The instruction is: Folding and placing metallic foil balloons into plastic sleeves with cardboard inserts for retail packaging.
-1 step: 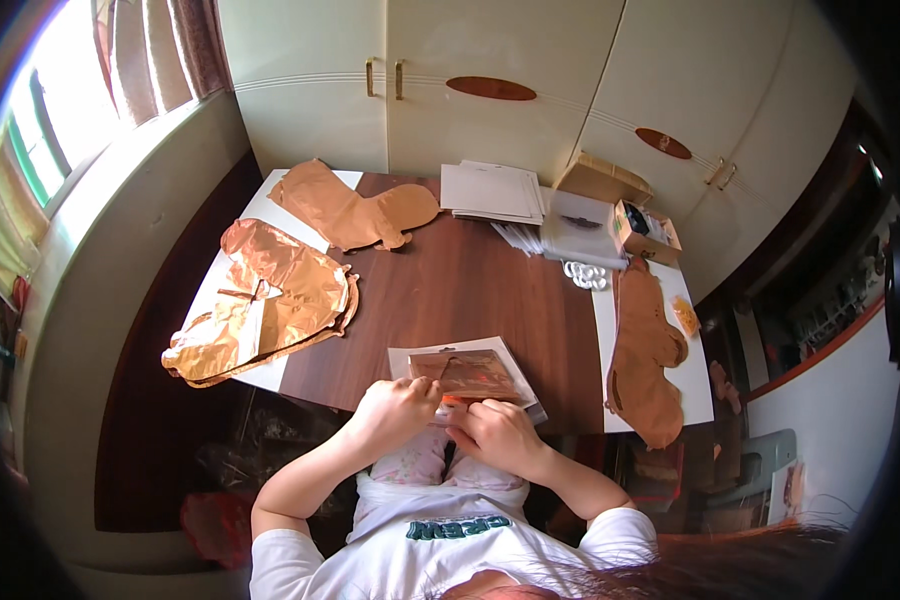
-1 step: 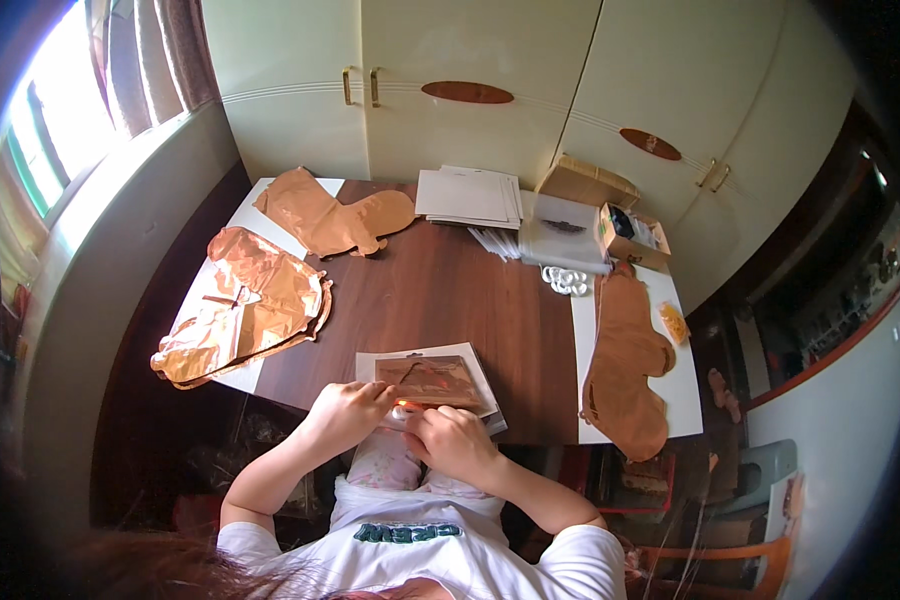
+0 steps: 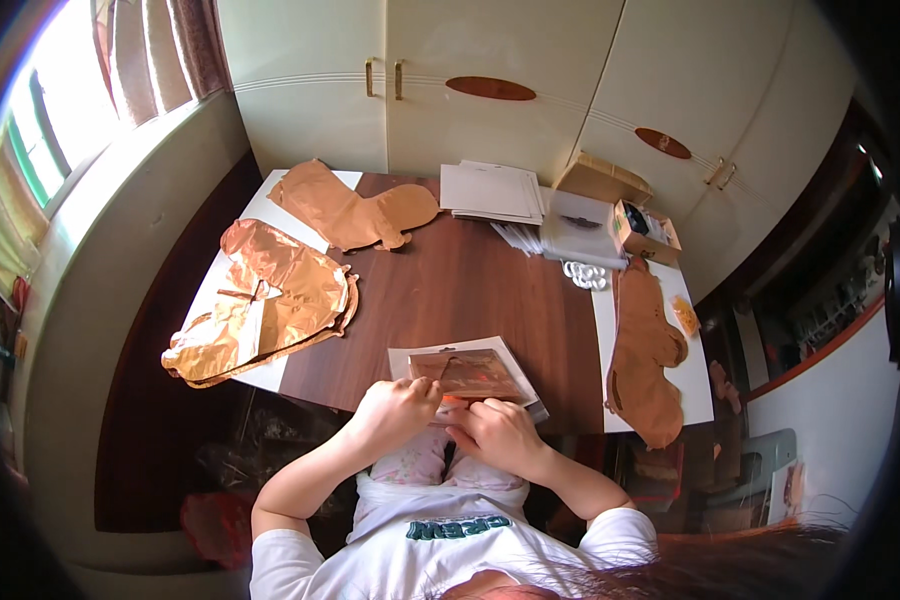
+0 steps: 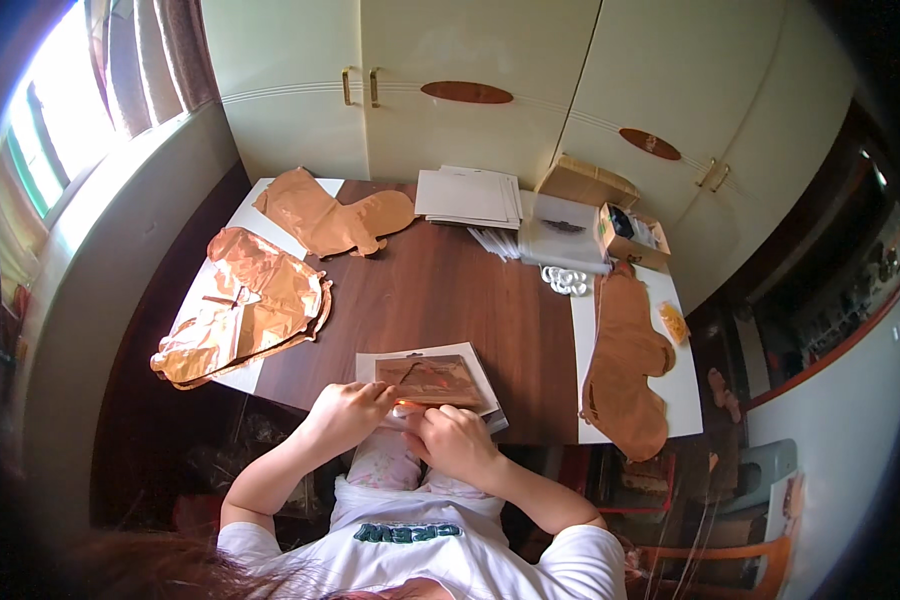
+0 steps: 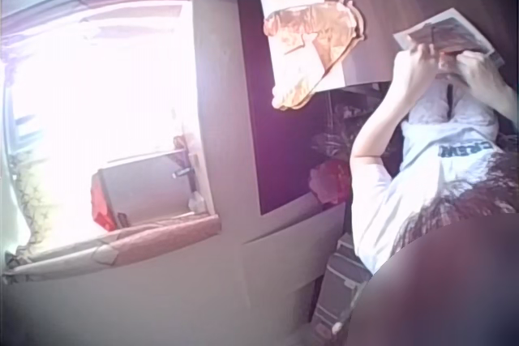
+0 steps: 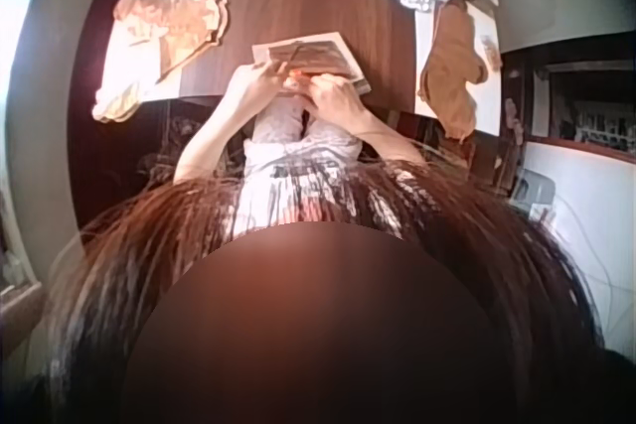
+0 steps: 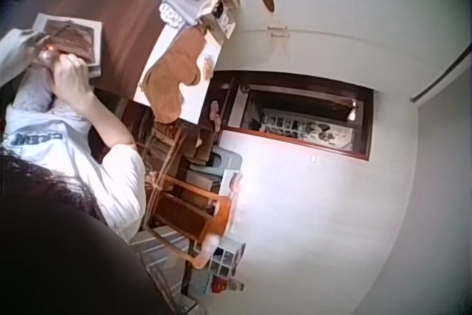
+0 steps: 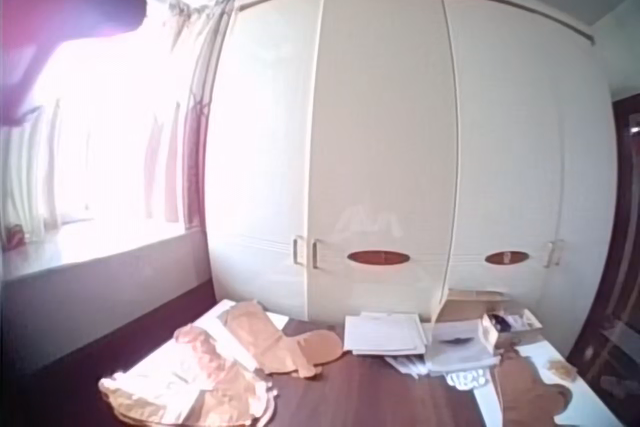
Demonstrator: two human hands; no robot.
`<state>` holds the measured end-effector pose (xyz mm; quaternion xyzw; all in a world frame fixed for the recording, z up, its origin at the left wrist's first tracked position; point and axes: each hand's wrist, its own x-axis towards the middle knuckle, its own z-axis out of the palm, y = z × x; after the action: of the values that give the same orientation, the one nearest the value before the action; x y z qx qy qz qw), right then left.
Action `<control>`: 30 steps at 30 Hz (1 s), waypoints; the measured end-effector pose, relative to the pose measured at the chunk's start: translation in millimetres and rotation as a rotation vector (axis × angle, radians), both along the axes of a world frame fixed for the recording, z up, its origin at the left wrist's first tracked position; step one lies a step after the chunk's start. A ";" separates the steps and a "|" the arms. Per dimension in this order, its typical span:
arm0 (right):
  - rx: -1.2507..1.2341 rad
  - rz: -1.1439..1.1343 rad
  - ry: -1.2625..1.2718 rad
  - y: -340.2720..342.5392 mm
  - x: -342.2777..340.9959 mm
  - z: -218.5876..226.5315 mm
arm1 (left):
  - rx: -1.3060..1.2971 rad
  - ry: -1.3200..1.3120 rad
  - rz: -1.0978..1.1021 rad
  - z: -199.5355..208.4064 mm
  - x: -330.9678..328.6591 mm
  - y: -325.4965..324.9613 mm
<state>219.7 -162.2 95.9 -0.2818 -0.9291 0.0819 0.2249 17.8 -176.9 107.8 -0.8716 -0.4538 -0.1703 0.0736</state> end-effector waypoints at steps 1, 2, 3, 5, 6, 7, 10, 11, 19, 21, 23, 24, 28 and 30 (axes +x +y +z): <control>0.005 -0.054 -0.046 -0.8 -0.3 1.0 | -0.008 -0.005 0.003 -1.5 0.2 -0.3; 0.010 -0.109 -0.093 -1.4 -0.7 1.9 | -0.007 -0.004 0.003 -3.2 0.2 -0.3; 0.010 -0.109 -0.092 -1.7 -1.2 2.5 | -0.003 -0.003 0.003 -5.0 0.2 -0.4; -0.050 -0.179 -0.133 -2.2 -1.7 3.4 | 0.001 -0.002 0.002 -6.1 0.9 -0.7; -0.049 -0.179 -0.132 -1.8 -2.2 2.8 | -0.003 0.003 0.004 -6.1 1.3 -0.9; -0.053 -0.184 -0.139 -0.9 -2.6 1.5 | -0.008 0.007 0.004 -4.7 2.2 -0.4; -0.064 -0.192 -0.164 1.7 -4.3 2.7 | -0.150 0.083 0.054 6.6 6.4 -4.9; -0.072 -0.194 -0.183 2.5 -5.1 3.8 | -0.149 0.084 0.051 6.6 6.9 -5.1; -0.152 -0.231 -0.270 0.9 -4.3 -2.9 | -0.100 0.066 0.054 -1.5 7.8 -6.5; -0.134 -0.224 -0.192 -7.4 0.5 1.8 | -0.096 0.071 0.060 -1.9 6.7 -7.0; -0.093 -0.225 -0.106 -14.6 5.9 9.0 | -0.092 0.077 0.067 -2.5 6.5 -7.2; -0.093 -0.224 -0.107 -16.3 7.0 8.0 | -0.083 0.076 0.070 -2.6 6.5 -7.5; -0.080 -0.232 -0.052 -18.1 8.5 4.2 | -0.082 0.097 0.073 -3.6 8.8 -6.3; -0.079 -0.242 -0.021 -17.6 6.8 4.2 | -0.077 0.099 0.067 -4.1 9.6 -5.9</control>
<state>226.6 -179.9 100.1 -0.4012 -0.8867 0.0879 0.2121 27.3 -182.8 103.7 -0.8654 -0.4847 -0.1070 0.0678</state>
